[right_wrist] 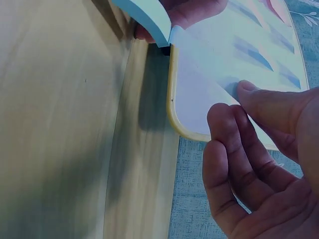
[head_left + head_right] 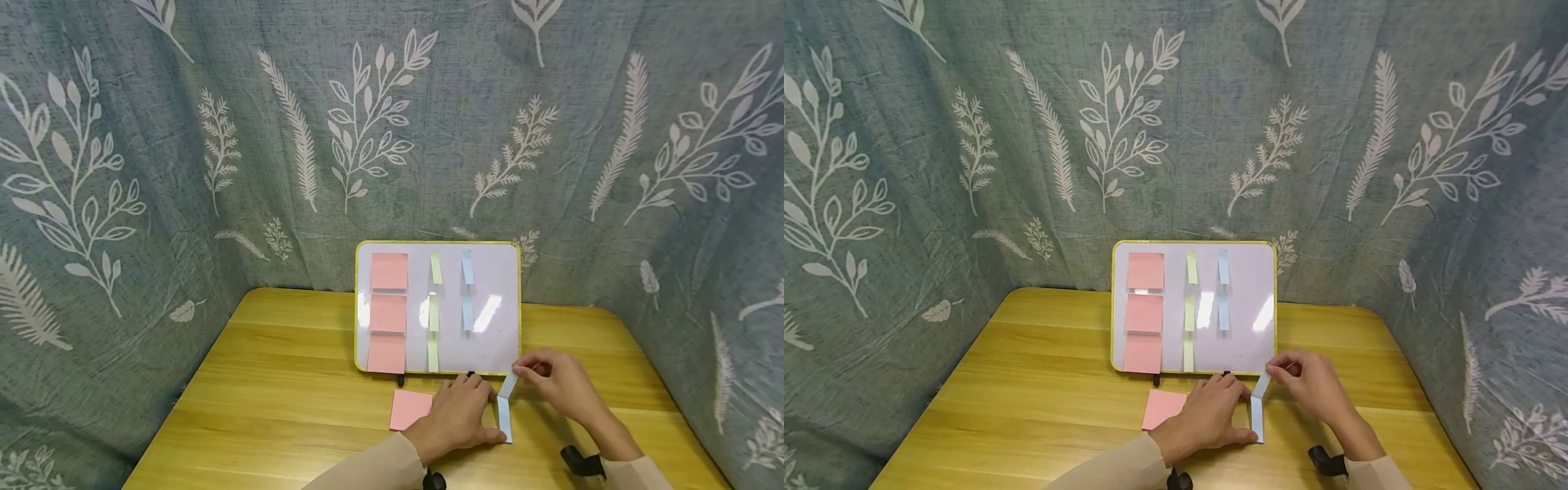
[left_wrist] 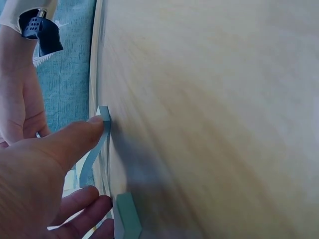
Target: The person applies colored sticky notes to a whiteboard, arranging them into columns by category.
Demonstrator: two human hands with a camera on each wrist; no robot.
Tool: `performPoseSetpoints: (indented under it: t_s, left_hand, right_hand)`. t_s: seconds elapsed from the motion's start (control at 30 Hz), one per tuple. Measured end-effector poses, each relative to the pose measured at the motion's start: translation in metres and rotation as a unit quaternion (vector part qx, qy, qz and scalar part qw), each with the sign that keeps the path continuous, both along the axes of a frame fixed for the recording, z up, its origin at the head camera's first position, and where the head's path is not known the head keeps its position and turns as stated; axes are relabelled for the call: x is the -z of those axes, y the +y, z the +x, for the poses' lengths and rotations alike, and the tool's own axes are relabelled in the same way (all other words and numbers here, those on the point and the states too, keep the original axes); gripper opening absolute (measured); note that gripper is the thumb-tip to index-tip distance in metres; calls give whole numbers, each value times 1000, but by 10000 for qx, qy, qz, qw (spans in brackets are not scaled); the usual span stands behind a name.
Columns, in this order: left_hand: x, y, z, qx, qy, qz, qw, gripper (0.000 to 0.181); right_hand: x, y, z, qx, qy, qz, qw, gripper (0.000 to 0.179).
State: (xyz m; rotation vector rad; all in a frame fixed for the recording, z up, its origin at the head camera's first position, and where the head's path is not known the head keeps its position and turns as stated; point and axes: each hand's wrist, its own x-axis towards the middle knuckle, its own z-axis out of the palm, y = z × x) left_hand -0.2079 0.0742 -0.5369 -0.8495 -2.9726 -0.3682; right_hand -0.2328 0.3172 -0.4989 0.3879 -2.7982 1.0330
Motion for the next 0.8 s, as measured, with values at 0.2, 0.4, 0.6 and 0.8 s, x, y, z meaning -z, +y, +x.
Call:
performPoseSetpoints:
  t_s: [0.2, 0.4, 0.6, 0.8]
  left_hand:
    - [-1, -1, 1, 35, -6, 33, 10000, 66]
    - [-4, -1, 2, 47, 11, -7, 10000, 63]
    - [-5, 0, 2, 104, -41, -38, 9999, 62]
    - [-5, 0, 1, 157, 26, 13, 9999, 60]
  right_hand:
    - [-2, 3, -3, 20, 164, -54, 9998, 11]
    - [-6, 4, -2, 46, 227, -37, 9997, 10]
    - [-6, 1, 1, 38, 537, -185, 9984, 7]
    - [-2, -4, 4, -28, 859, -548, 9948, 4]
